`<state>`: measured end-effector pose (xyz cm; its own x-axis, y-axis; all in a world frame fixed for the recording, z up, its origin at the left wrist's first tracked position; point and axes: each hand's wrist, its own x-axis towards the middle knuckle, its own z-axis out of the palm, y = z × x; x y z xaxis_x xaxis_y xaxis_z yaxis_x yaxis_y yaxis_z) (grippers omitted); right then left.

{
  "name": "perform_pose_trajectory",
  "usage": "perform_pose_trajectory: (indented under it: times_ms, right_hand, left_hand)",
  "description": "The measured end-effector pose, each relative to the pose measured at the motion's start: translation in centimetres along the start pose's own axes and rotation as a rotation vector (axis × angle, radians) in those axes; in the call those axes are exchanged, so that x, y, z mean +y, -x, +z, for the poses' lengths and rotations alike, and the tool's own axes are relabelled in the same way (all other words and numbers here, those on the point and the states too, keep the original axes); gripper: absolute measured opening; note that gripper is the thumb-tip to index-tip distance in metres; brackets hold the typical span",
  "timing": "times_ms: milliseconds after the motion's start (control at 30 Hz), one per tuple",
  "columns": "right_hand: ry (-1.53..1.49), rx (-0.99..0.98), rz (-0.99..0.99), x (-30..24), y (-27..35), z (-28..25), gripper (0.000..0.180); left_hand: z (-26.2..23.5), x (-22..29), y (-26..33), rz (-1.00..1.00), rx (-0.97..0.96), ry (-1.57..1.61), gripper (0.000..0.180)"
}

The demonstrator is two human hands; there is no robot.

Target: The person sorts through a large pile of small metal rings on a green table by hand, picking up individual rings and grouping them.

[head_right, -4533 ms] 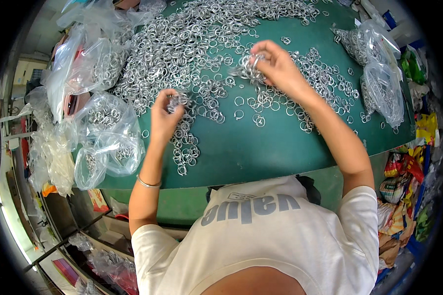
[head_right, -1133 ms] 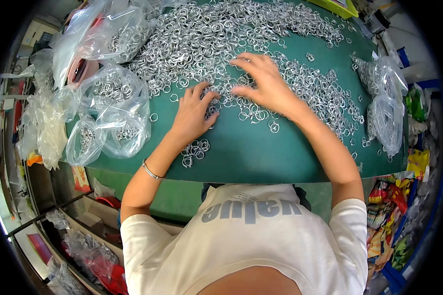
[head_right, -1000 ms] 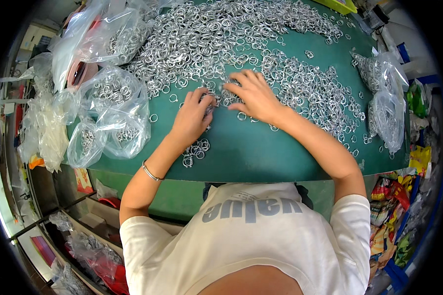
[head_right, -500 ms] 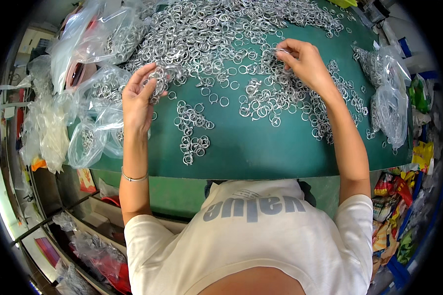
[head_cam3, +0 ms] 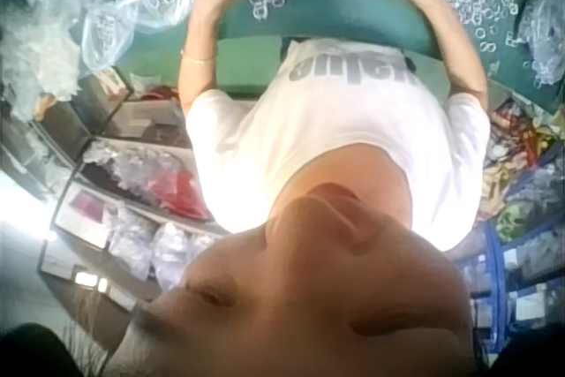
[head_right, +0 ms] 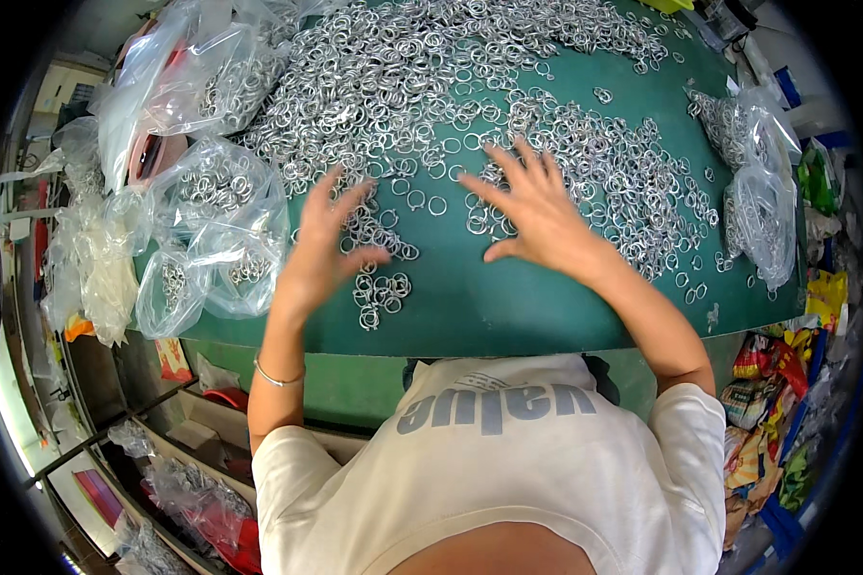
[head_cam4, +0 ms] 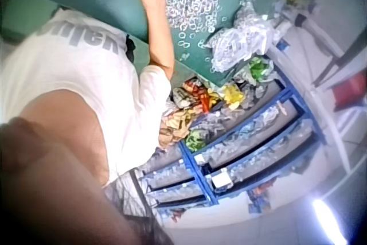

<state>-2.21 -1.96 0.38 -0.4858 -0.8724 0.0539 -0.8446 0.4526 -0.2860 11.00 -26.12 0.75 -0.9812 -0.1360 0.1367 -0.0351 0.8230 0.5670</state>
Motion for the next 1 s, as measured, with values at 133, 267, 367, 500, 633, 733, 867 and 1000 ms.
perform_pose_trajectory:
  times_ms: [133, 267, 367, 500, 633, 733, 867, 1000]
  right_hand:
    - [-0.127, 0.125, -0.08, 1.6, 1.4, 2.1, 0.045]
    - [-0.327, 0.357, -0.026, 3.9, 1.6, 2.1, 0.02]
    - [-0.973, 0.595, 0.323, 3.5, 1.1, -2.0, 0.018]
    - [-1.108, 0.433, 0.382, 5.1, 1.8, -6.1, 0.03]
    - [-0.905, 0.442, 0.513, 7.0, 2.9, -7.3, 0.023]
    - [-0.559, 0.484, 0.507, 8.5, 3.5, -6.5, 0.022]
    - [0.004, 0.463, 0.295, 3.9, 2.6, -4.7, 0.029]
    - [-0.394, 0.159, -0.089, -3.5, 0.9, -0.7, 0.04]
  left_hand:
    - [2.7, 0.0, 1.8, 0.01, -0.056, -0.176, 0.052]
    - [3.2, -0.7, 1.7, 0.075, 0.037, -0.044, 0.03]
    - [3.1, -2.2, 1.2, 0.026, 0.126, 0.253, 0.022]
    - [-0.1, -1.8, 0.2, -0.288, 0.184, 1.13, 0.016]
    - [-2.5, -1.3, -0.8, -0.421, 0.223, 1.064, 0.022]
    - [-2.2, -0.8, -0.6, -0.305, 0.267, 0.997, 0.034]
    - [-2.1, -1.5, 0.3, -0.311, 0.367, 0.886, 0.038]
    - [-1.3, 0.4, 3.0, -0.187, 0.227, 0.199, 0.047]
